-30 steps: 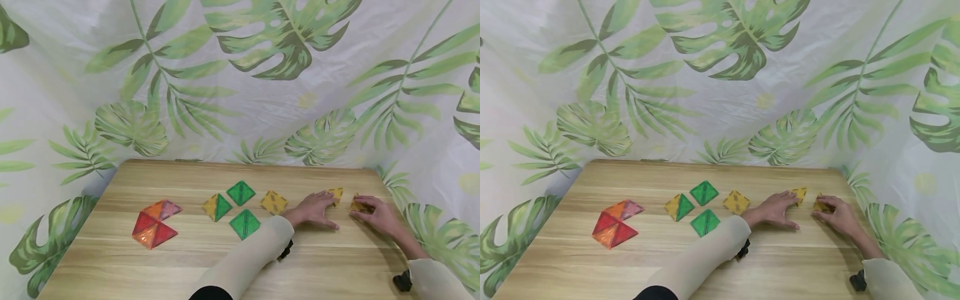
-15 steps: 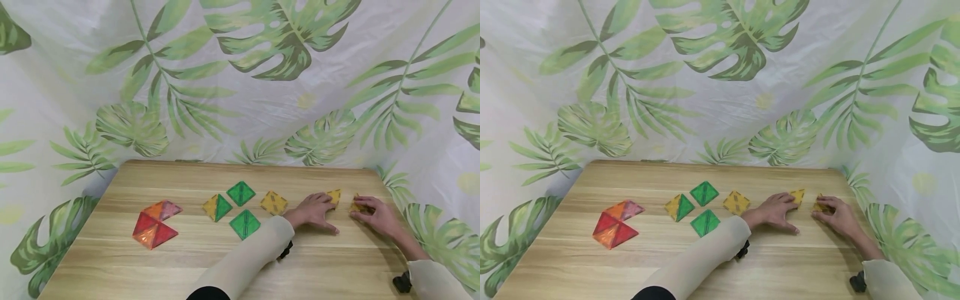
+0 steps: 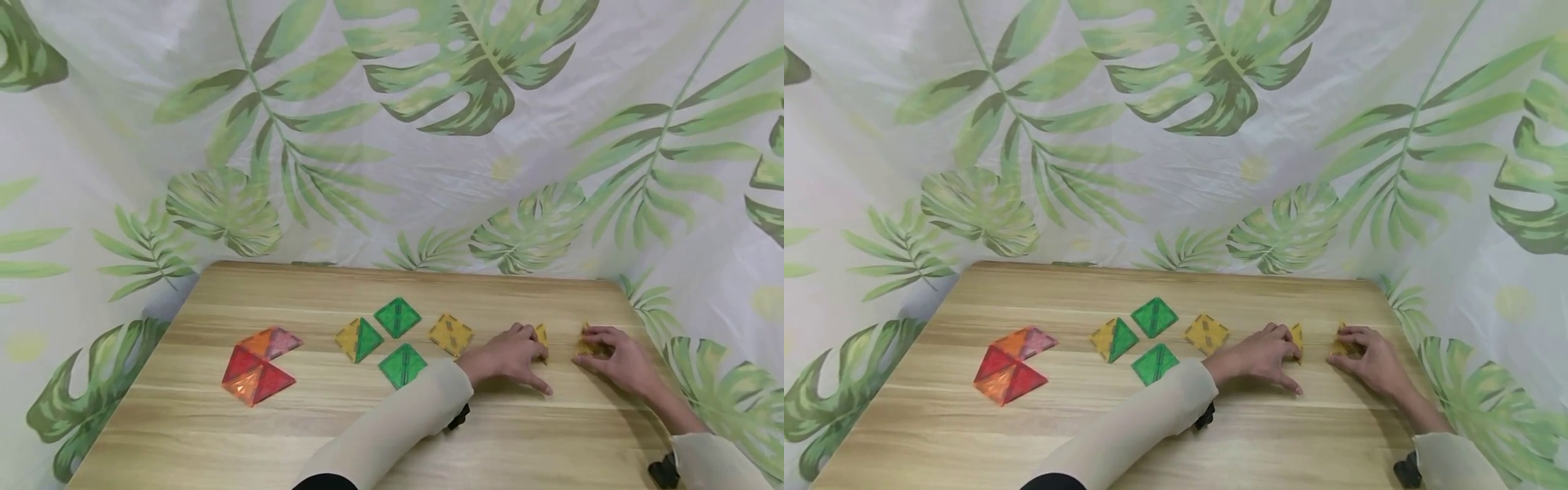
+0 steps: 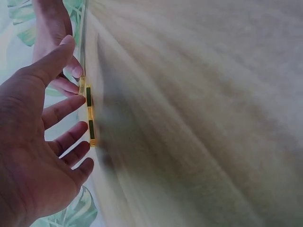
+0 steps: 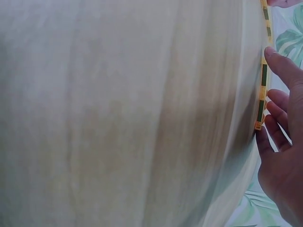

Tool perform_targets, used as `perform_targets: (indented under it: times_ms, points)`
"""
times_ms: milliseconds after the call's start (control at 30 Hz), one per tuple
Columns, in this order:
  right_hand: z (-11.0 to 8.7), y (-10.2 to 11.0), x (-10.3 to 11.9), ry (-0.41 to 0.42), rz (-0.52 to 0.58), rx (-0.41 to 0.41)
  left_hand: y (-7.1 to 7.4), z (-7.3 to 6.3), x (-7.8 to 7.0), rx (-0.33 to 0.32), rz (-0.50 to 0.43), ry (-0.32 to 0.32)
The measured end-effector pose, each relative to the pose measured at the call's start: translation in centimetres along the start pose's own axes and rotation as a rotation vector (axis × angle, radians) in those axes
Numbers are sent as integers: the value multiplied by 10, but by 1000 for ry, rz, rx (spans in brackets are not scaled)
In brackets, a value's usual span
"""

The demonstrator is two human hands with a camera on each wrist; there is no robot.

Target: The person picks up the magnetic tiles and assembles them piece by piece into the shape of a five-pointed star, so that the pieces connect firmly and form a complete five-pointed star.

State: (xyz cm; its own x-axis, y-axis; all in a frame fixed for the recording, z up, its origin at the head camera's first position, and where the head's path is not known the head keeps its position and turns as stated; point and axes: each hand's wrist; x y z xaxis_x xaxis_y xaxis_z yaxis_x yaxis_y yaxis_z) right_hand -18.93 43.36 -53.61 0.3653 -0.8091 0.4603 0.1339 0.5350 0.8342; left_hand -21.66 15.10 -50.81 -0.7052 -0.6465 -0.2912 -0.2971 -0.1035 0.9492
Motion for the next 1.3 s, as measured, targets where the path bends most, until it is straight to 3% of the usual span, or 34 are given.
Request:
perform_targets:
  times_ms: [267, 500, 733, 1300]
  points:
    - [-1, -4, 0, 24, -31, -34, -6, -2, -1, -92, -66, 63]
    - [-1, -6, 1, -16, -44, -34, -12, 6, 1, -181, -138, 107]
    - [-2, -6, 3, -58, -24, -58, -17, 11, 2, -190, -188, 168]
    - [-3, -7, 0, -26, -13, -74, -20, 22, -7, -175, -66, 248]
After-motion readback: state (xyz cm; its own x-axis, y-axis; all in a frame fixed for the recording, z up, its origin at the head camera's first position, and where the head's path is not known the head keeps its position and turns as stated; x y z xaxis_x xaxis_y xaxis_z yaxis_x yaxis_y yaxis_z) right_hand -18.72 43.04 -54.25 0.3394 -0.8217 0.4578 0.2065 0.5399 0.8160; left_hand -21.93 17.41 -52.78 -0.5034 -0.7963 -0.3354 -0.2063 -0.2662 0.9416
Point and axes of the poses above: each hand's wrist, its own z-axis towards the middle knuckle, its own y-axis out of the back of the hand, x = y × z, and after that the axes turned 1 degree about y, right-handed
